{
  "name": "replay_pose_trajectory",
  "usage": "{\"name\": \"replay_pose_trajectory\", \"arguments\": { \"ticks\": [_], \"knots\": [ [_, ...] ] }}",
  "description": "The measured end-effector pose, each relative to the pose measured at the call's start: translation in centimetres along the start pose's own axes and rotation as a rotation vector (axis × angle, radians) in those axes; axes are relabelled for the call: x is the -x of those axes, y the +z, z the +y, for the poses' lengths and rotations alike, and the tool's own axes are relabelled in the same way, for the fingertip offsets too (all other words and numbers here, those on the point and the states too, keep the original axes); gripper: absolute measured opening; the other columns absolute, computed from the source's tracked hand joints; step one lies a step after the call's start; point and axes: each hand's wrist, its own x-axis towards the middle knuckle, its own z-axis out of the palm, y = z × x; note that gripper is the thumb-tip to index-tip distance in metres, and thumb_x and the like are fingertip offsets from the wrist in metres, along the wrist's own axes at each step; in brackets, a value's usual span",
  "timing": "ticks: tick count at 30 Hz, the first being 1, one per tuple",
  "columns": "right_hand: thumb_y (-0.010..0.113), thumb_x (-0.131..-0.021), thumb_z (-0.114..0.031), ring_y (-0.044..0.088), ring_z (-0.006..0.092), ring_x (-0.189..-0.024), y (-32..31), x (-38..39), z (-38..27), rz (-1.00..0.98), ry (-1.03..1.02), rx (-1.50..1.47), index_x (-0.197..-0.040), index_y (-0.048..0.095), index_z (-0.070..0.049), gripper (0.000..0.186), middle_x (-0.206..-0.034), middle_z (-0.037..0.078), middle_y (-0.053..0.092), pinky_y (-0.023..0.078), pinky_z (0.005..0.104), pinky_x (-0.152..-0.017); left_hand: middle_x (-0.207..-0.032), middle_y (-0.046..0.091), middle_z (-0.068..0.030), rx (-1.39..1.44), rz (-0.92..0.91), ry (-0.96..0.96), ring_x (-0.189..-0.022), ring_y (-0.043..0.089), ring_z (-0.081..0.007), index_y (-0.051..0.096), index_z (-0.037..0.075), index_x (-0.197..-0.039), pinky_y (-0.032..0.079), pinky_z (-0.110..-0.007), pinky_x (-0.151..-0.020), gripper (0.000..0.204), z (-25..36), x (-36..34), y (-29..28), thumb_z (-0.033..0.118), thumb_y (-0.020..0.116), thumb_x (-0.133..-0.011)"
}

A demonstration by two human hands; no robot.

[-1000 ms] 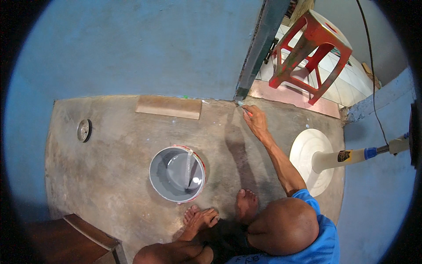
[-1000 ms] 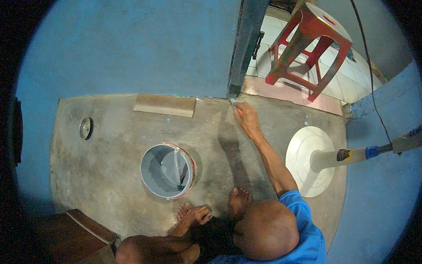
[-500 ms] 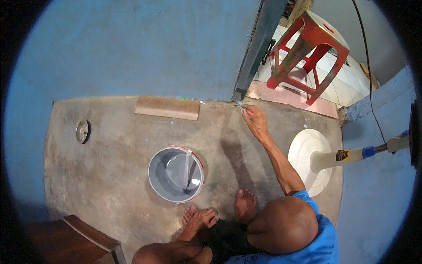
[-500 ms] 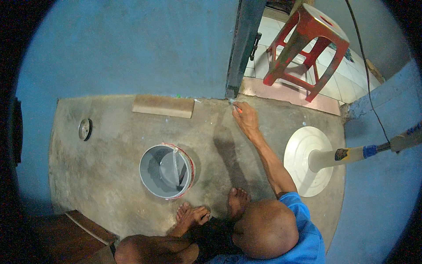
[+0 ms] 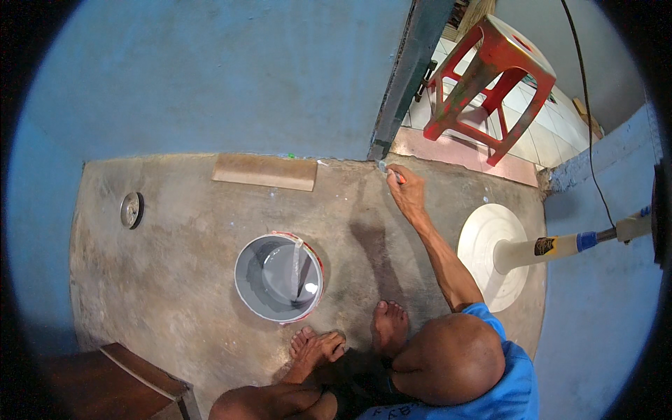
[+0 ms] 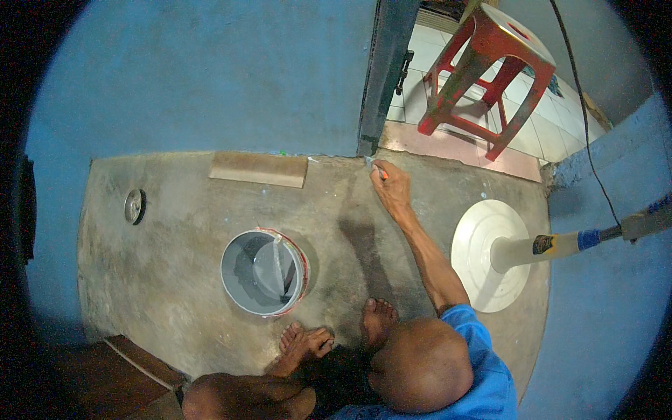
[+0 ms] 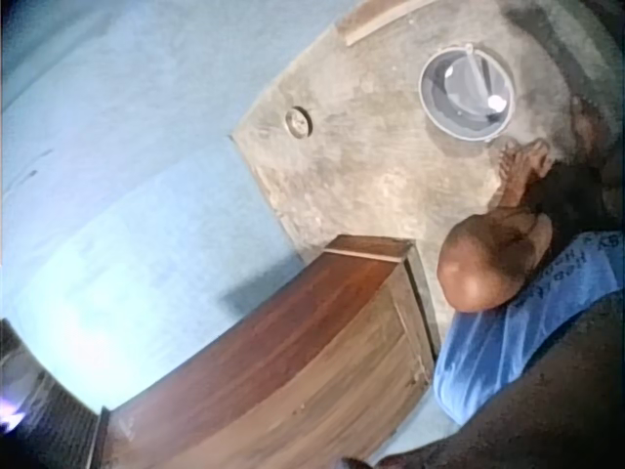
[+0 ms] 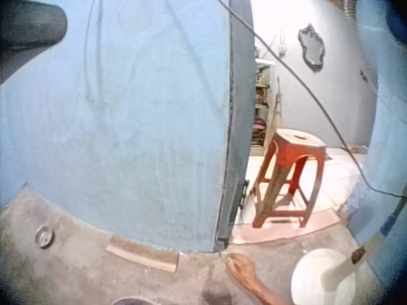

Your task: The person paints a door frame using a small brush and paint from a bucket, then picks up and moves a stool and a fan.

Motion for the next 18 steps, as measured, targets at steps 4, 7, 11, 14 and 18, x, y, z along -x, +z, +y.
{"name": "replay_pose_trajectory", "arguments": {
  "ticks": [4,7,11,14,18],
  "knots": [
    [0.065,-0.089,-0.010,0.071,0.0322,-0.092,0.5,-0.6,0.5,-0.054,0.010,0.005,-0.108,0.069,0.000,0.022,-0.104,0.019,0.072,0.055,0.0406,-0.082,-0.086,0.060,-0.0103,0.003,-0.013,0.002,-0.079,0.065,-0.0315,0.063,0.010,-0.092,0.049,-0.044,-0.071,0.012,-0.1,-0.1,0.0,0.020,0.064,-0.085],
    [0.064,-0.090,-0.010,0.071,0.0315,-0.095,0.6,-1.5,0.5,0.088,-0.122,-0.050,-0.109,0.069,0.000,0.022,-0.105,0.019,0.072,0.055,0.0395,-0.084,-0.086,0.060,-0.0104,0.004,-0.022,0.000,-0.080,0.065,-0.0315,0.062,0.010,-0.092,0.049,-0.044,-0.071,0.012,-0.2,-0.3,0.0,0.019,0.064,-0.085],
    [0.064,-0.091,-0.010,0.070,0.0305,-0.098,0.1,-1.9,-0.7,0.135,-0.150,-0.081,-0.109,0.069,-0.001,0.021,-0.106,0.018,0.072,0.055,0.0381,-0.085,-0.086,0.060,-0.0105,0.009,-0.023,0.000,-0.081,0.065,-0.0316,0.062,0.010,-0.093,0.049,-0.044,-0.071,0.012,-0.2,-0.4,0.3,0.019,0.064,-0.085],
    [0.064,-0.091,-0.009,0.070,0.0301,-0.095,-0.2,-1.6,-1.4,0.152,-0.133,-0.125,-0.108,0.069,-0.001,0.020,-0.103,0.017,0.072,0.054,0.0379,-0.083,-0.087,0.060,-0.0107,0.009,-0.022,0.000,-0.081,0.065,-0.0317,0.062,0.010,-0.093,0.049,-0.044,-0.071,0.012,0.0,-0.4,0.3,0.019,0.064,-0.085],
    [0.065,-0.090,-0.009,0.070,0.0300,-0.089,-0.7,-0.2,-1.2,0.126,-0.180,-0.044,-0.107,0.070,-0.002,0.019,-0.098,0.017,0.071,0.053,0.0379,-0.079,-0.087,0.061,-0.0108,0.009,-0.016,0.003,-0.082,0.065,-0.0318,0.062,0.009,-0.093,0.049,-0.044,-0.072,0.012,0.1,-0.2,0.1,0.018,0.064,-0.085]
  ]
}}
